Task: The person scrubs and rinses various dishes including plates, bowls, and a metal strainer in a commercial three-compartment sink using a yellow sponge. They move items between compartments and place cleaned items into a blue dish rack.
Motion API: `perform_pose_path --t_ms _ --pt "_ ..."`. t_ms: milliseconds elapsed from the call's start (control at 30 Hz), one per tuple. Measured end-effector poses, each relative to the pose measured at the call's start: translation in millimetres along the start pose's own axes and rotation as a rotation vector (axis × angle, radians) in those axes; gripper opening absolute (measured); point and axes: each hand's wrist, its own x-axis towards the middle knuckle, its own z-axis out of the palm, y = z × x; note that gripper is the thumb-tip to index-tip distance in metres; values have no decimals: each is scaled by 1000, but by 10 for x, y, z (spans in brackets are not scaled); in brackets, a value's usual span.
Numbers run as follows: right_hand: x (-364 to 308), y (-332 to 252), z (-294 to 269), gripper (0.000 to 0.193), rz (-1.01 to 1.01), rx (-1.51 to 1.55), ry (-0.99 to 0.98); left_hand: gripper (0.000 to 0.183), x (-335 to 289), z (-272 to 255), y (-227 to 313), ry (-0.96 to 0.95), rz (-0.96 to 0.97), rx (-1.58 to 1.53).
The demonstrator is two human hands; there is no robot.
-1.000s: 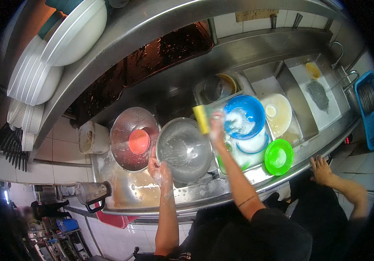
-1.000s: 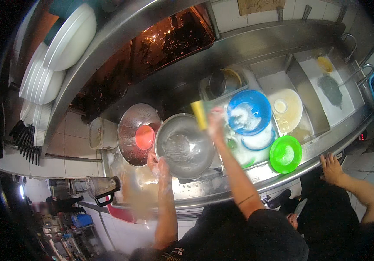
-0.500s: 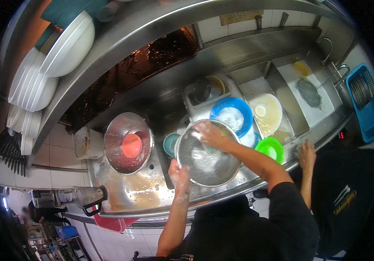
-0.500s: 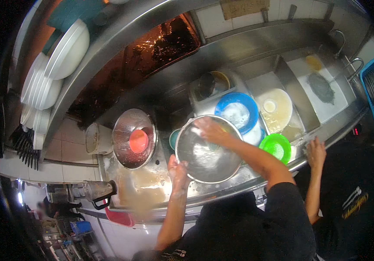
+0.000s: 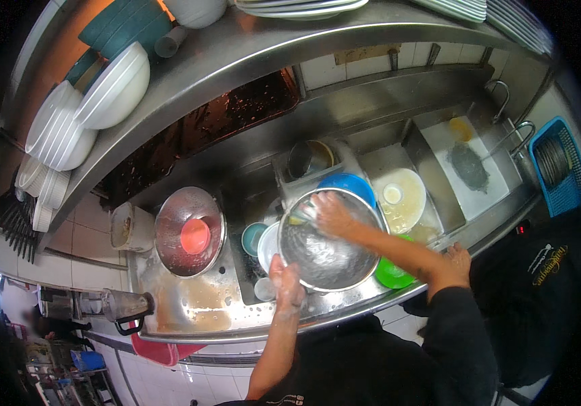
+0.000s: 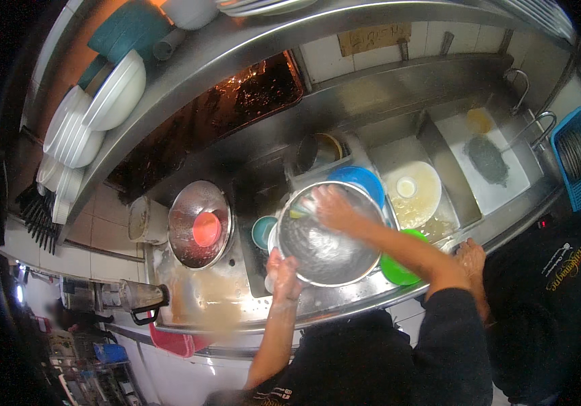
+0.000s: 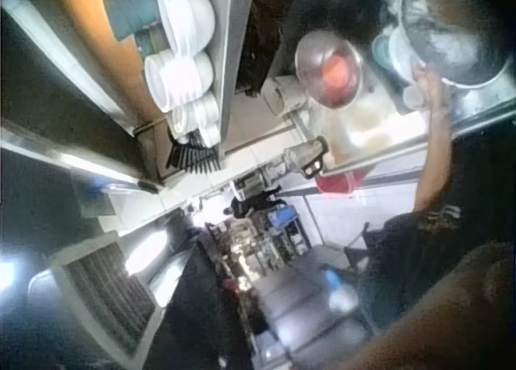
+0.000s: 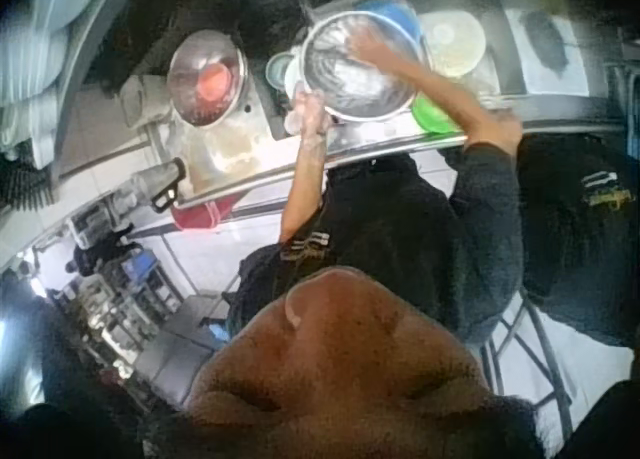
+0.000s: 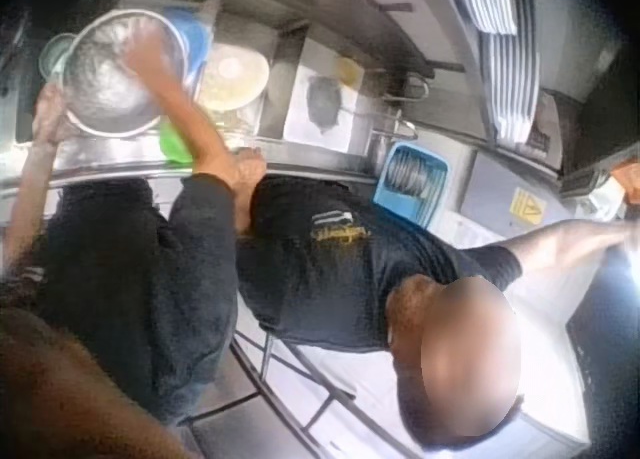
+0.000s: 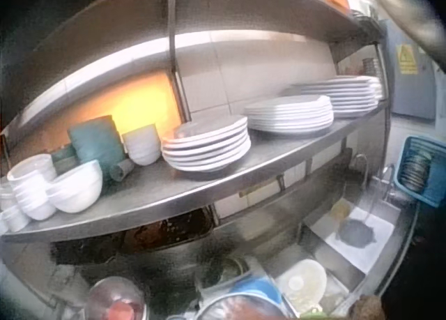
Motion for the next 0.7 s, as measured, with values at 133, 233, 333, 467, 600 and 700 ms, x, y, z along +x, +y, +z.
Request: perform_pose_path --t_ms 133,233,333,467,600,700 --pt "-646 -76 921 51 -23 321 -291 27 378 99 22 -255 130 -18" --pt "-831 266 237 56 -265 -80 -563 27 396 -109 364 -184 106 123" --pt "-380 429 -280 60 -286 -84 23 30 351 -527 -67 -34 150 328" --pt "-338 -218 173 61 -250 119 200 20 251 -48 -67 -87 -15 86" --pt "-683 -494 684 55 4 911 -424 13 649 -345 133 -256 127 29" --pt "-345 -849 -317 44 -92 628 -595 6 966 -913 112 -63 44 46"
